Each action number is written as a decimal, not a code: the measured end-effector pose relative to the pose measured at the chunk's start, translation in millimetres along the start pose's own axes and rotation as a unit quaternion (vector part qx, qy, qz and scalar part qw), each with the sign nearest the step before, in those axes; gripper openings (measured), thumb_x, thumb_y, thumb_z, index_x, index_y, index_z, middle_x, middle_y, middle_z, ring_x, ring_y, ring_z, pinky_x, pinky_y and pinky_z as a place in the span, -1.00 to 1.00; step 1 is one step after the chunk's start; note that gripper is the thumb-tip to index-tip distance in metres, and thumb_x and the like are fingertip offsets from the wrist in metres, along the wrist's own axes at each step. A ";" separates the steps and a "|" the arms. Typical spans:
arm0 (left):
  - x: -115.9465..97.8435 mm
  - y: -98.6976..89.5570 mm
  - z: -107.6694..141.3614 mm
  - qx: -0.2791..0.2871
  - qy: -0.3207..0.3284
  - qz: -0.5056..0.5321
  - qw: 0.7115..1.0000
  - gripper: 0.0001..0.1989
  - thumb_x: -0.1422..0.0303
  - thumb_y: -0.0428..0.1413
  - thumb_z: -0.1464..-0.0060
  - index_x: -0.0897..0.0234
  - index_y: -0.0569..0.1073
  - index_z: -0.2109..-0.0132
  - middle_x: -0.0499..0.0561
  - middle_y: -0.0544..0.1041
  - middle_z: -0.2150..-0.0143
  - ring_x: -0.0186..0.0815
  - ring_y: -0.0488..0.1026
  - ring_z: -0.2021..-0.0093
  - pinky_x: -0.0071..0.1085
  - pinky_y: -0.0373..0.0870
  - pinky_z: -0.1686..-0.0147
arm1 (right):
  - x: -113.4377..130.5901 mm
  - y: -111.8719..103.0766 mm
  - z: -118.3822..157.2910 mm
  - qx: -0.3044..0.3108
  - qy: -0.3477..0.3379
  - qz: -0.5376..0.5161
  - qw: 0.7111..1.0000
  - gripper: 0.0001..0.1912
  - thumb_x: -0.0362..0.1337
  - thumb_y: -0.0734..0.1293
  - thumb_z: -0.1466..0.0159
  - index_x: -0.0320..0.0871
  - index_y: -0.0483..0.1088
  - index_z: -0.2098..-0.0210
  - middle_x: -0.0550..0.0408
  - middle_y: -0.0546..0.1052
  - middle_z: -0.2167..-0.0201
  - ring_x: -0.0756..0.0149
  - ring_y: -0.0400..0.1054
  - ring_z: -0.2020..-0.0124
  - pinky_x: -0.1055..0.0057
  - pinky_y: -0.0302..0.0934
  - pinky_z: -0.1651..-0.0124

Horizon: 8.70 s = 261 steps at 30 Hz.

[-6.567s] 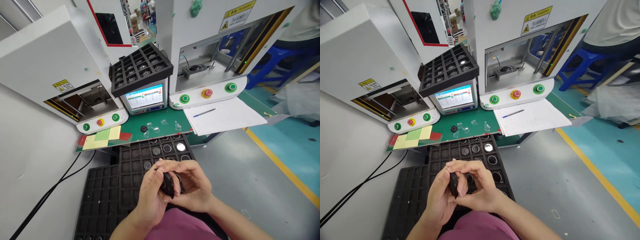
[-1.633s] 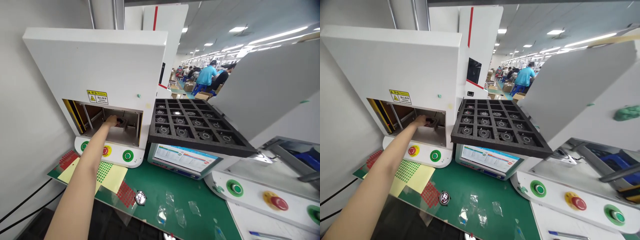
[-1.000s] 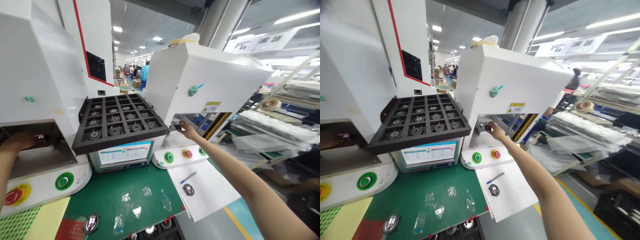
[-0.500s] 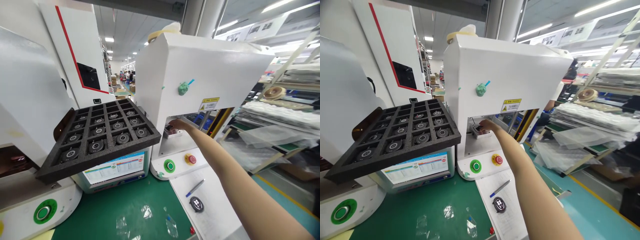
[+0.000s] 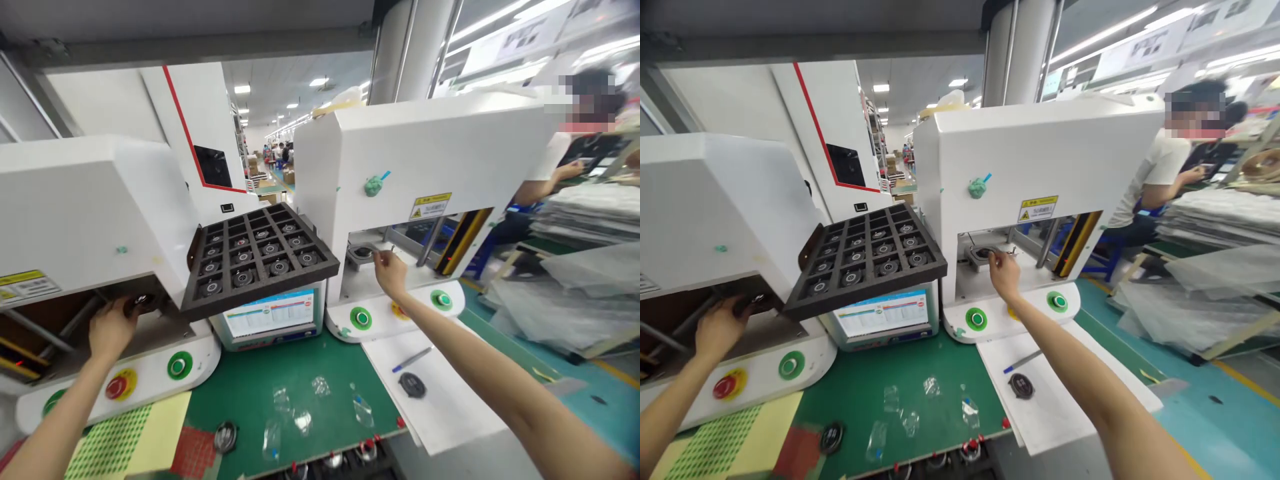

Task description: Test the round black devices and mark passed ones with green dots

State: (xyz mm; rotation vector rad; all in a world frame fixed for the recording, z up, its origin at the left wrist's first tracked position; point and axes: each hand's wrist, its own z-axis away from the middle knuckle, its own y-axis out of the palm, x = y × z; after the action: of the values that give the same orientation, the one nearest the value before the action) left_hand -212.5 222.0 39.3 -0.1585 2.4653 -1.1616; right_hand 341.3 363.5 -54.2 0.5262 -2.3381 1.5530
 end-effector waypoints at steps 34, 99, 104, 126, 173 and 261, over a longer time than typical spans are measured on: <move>-94.6 -52.8 252.7 0.338 -0.256 0.458 0.781 -0.62 0.14 0.11 -0.05 0.35 0.48 0.11 0.22 0.60 0.12 -0.19 0.56 0.11 -0.29 0.49 0.09 | 203.6 -44.9 281.0 0.124 -0.115 -0.242 0.955 -0.65 -0.20 0.11 -0.37 -0.15 0.35 0.47 0.11 0.47 0.55 0.36 0.37 0.50 0.46 0.25 0.38; -109.4 -154.2 346.0 0.294 -0.221 0.437 0.821 -0.53 -0.03 0.17 0.04 0.32 0.50 0.20 0.11 0.60 0.23 -0.17 0.56 0.24 -0.33 0.54 0.23 | 83.1 33.0 232.3 0.135 0.006 -0.283 0.950 -0.72 -0.22 0.31 -0.32 -0.22 0.36 0.02 0.00 0.49 0.10 0.29 0.45 0.19 0.25 0.41 0.16; -99.9 -159.4 344.3 0.319 -0.238 0.442 0.804 -0.49 -0.05 0.20 0.08 0.33 0.50 0.21 0.13 0.61 0.23 -0.15 0.57 0.27 -0.33 0.53 0.25 | 116.9 57.8 201.9 0.191 -0.039 -0.300 0.934 -0.67 -0.19 0.30 -0.33 -0.19 0.34 -0.04 -0.03 0.43 -0.02 0.19 0.39 0.04 0.13 0.35 0.02; -151.4 -162.2 339.3 0.286 -0.301 0.603 0.681 -0.71 0.20 0.26 0.02 0.31 0.44 0.26 0.01 0.56 0.34 -0.44 0.43 0.48 -0.53 0.37 0.46 | 212.8 -129.0 343.4 0.077 0.069 -0.676 0.729 -0.63 -0.36 0.43 -0.12 0.00 0.35 0.10 0.01 0.28 -0.16 0.46 0.35 0.28 0.45 0.42 0.28; -48.5 -58.7 397.9 0.183 -0.043 0.229 0.955 -0.86 0.33 0.10 -0.12 0.27 0.53 0.25 0.19 0.62 0.15 -0.07 0.53 0.02 -0.11 0.38 -0.05 | 154.1 -91.1 393.6 -0.119 0.270 -0.539 0.789 -0.70 -0.29 0.47 -0.09 -0.10 0.35 0.22 0.13 0.45 0.32 0.41 0.35 0.33 0.42 0.26 0.21; -160.1 -177.7 350.2 0.176 0.188 0.563 0.786 -0.75 0.59 0.18 -0.06 0.26 0.53 0.10 0.06 0.60 0.22 -0.25 0.55 0.21 -0.26 0.54 0.24 | 178.1 -175.4 372.6 -0.024 -0.192 -0.532 0.825 -0.31 -0.64 0.35 -0.10 0.12 0.26 -0.10 0.04 0.47 0.10 0.32 0.51 0.31 0.39 0.46 0.40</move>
State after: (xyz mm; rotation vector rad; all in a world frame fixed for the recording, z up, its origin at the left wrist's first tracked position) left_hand 63.9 -99.3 25.2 1.5531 1.8946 -1.0355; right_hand 248.2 -68.3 24.1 1.8516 -1.6631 0.8532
